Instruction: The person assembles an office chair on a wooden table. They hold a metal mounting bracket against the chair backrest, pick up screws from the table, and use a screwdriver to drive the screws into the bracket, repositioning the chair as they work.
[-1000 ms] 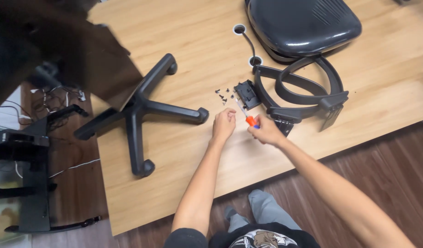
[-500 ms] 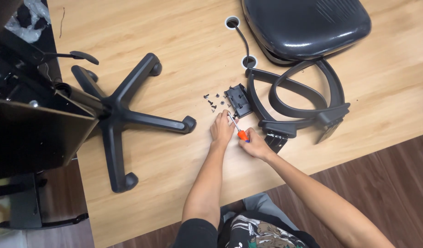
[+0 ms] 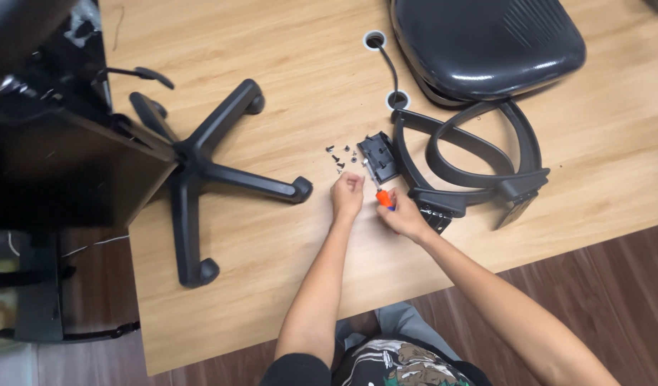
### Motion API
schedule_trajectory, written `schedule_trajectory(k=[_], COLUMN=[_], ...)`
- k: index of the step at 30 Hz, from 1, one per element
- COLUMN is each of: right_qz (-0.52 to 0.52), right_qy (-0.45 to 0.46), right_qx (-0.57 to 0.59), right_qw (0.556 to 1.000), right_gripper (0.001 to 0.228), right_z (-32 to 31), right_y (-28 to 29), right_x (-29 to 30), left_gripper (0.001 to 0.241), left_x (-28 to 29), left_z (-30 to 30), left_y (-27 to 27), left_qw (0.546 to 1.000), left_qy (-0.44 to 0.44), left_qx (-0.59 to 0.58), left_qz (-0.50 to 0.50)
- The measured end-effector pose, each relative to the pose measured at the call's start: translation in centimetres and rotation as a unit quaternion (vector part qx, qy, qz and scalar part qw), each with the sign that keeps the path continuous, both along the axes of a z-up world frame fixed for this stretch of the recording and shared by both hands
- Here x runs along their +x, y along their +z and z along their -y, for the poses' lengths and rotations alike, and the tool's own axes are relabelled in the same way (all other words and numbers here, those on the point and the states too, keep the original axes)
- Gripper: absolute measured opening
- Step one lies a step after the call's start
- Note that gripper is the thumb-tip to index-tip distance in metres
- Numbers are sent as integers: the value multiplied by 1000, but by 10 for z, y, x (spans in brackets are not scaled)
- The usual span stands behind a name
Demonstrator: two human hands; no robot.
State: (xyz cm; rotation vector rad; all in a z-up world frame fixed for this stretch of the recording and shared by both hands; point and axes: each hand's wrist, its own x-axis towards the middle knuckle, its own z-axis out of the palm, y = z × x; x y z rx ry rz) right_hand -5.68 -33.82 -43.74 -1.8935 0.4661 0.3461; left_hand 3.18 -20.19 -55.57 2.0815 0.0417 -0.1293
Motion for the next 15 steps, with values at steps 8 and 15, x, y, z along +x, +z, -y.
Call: schedule_trajectory(k=[8,15], right_qz=[174,404], right_qy=[77,174], right_qx=[6,-191], right_qw=[982,878], right_gripper=[24,35], right_z=[-21,-46], right_y=[118,254], right_x=[18,-9], left_gripper=[23,30], left_x=[35,11], left_z=[-30,-71], left_y=[140,278], left_qw=[835,736], left_qy=[-8,-76], left_qx=[-550,-669], left_qz=[-30,64])
